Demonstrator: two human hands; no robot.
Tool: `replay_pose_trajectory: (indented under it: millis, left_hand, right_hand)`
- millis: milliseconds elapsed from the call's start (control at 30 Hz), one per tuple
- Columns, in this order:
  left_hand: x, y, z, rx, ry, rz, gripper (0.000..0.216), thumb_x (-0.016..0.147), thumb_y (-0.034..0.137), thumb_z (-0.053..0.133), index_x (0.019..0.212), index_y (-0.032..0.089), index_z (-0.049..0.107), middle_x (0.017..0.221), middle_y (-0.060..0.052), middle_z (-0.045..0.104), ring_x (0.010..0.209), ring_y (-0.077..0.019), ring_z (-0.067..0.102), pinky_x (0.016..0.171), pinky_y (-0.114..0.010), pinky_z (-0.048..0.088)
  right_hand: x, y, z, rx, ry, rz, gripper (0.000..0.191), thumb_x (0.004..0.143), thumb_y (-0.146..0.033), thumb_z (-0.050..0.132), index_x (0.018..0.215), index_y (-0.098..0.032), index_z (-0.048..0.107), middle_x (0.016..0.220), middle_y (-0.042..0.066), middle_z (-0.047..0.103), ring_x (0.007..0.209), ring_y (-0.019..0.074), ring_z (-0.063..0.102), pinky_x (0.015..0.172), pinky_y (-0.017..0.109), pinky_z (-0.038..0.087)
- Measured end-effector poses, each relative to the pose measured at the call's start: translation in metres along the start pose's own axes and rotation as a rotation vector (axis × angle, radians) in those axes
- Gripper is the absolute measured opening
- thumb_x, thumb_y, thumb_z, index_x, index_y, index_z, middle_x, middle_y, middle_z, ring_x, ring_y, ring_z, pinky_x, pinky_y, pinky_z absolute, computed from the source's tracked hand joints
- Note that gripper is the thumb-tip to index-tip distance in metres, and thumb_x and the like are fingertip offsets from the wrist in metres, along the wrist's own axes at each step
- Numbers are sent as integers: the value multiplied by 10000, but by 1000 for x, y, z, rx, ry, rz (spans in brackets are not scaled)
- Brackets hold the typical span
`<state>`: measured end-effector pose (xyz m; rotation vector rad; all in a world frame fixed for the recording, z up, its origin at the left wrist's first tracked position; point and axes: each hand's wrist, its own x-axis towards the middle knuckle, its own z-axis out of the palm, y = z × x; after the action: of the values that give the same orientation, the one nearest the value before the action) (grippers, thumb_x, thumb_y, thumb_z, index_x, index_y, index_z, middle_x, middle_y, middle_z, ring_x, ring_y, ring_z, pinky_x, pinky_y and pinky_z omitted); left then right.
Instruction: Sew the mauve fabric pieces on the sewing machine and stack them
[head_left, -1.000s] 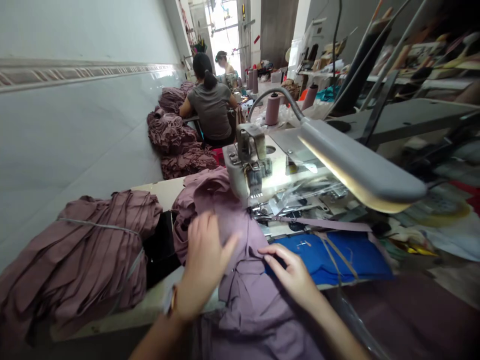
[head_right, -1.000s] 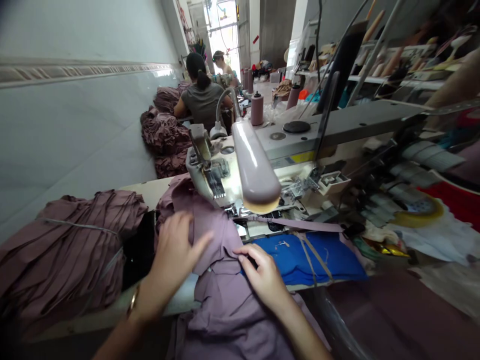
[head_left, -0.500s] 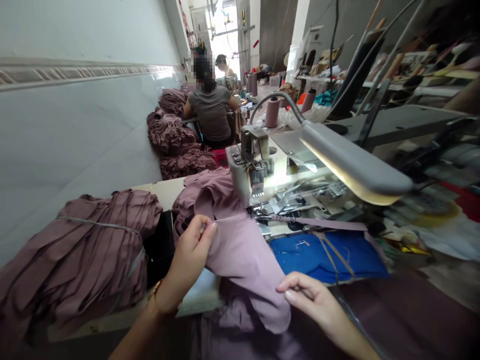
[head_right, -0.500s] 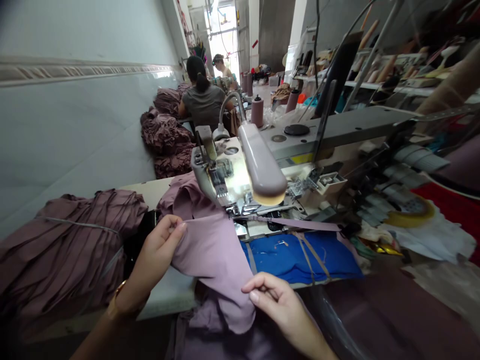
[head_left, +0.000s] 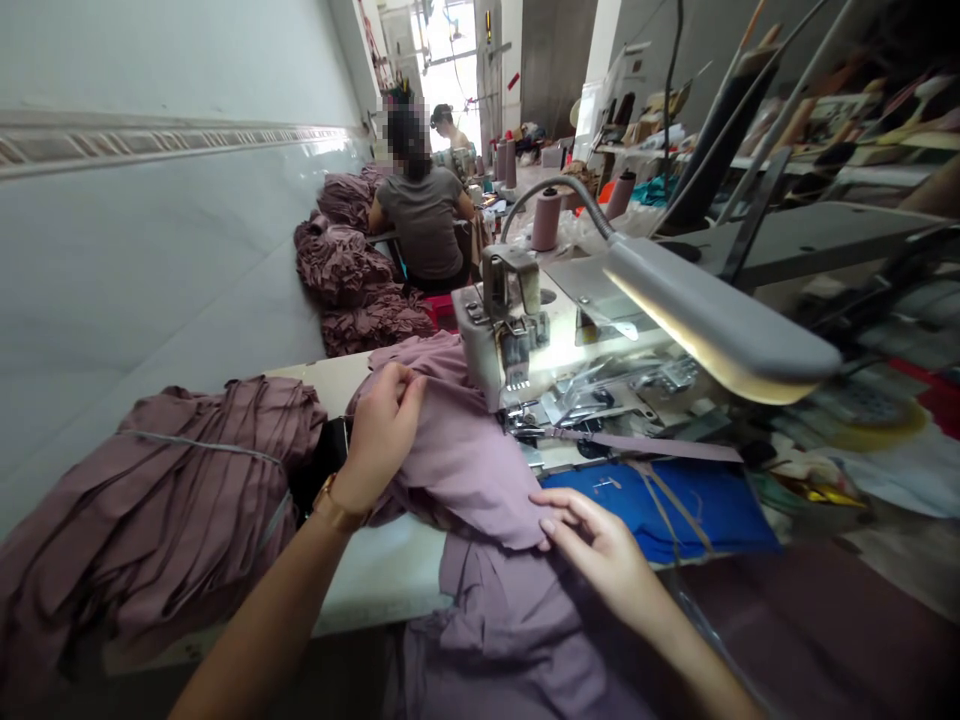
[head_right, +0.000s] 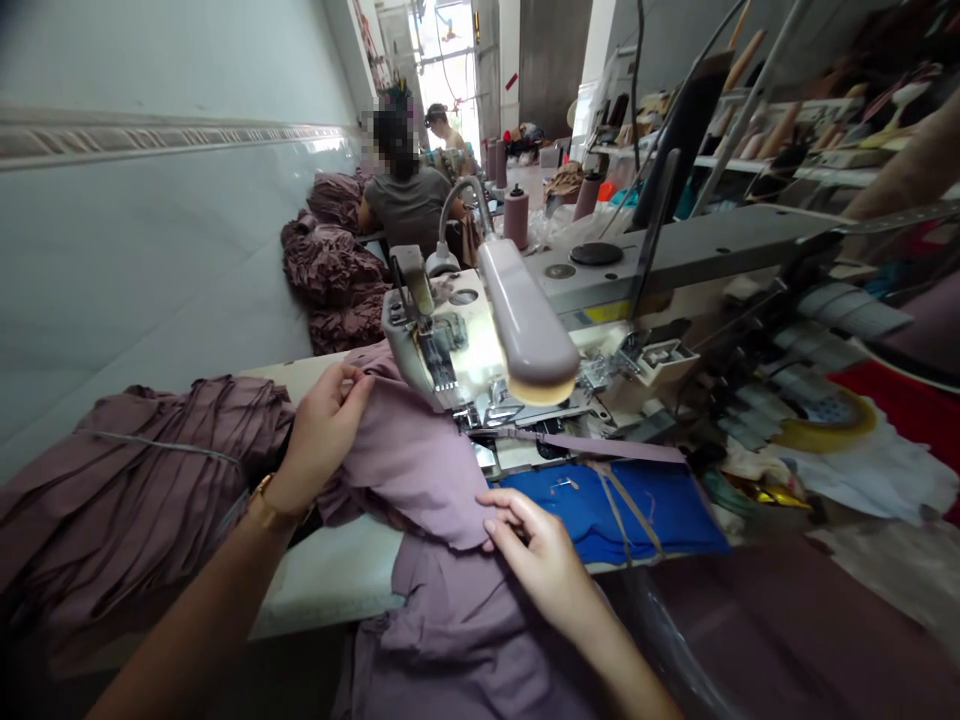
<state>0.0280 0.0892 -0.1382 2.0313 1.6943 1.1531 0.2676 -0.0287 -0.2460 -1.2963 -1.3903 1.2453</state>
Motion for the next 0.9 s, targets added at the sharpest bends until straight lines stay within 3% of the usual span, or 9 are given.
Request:
replay_pose_trajectory:
  millis: [167,333,400,600,733,800,900]
  left_hand:
    - [29,-7,1,51,26,33,147,906,333,511,843,202,537,650,41,523,579,-132,478,585,-245,321]
    - [59,-16,-1,63,46,103,150,896,326,506,851,189,549,689,22,569,631,-145,523,608,-253,349]
    - [70,-19,-2,63,52,132,143,886,316,514,839,186,551,691,19,565,639,-145,524,611,-253,353]
    - [88,-30,-10,118,102,134,167,885,317,506,894,173,589,684,9,563,630,-149,516,616,-258,365]
    - [57,-34,-28,60,125,-1,315,874,273,496,1161,186,592,723,5,609,630,-152,532,628,-257,400]
    - [19,-31,-43,-87,70,-122,391,852,272,517,1234,226,587,847,-12,657,697,-156,570,647,-248,436]
    - [-50,-21,-71,-435,-132,-456,335,776,314,622,1093,218,669,944,-34,678,681,-157,610,578,-237,480]
  right_hand:
    - [21,-2,5,-217,71,-121,299,920,-301,548,1181,-184,633,721,15,708,689,198,695,698,298,534]
    - [31,-6,3,-499,130,-307,298,939,-255,509,1163,-175,689,1074,113,766,941,243,725,858,323,534]
    - [32,-9,2,-592,117,-375,320,952,-233,483,1190,-166,687,1129,126,755,987,250,722,880,320,528]
    - [43,-37,1,-996,32,-291,397,943,-284,511,1321,-224,615,753,111,801,657,321,757,591,357,535]
    - [45,-43,-1,-945,32,-248,397,933,-291,517,1305,-213,629,786,129,804,693,331,758,632,375,535]
    - [39,-38,1,-730,51,-214,340,930,-290,513,1205,-197,690,854,129,802,737,304,753,692,375,537]
    - [27,-30,16,-191,-2,-50,251,902,-342,575,1021,-177,721,865,109,785,794,265,733,743,358,541]
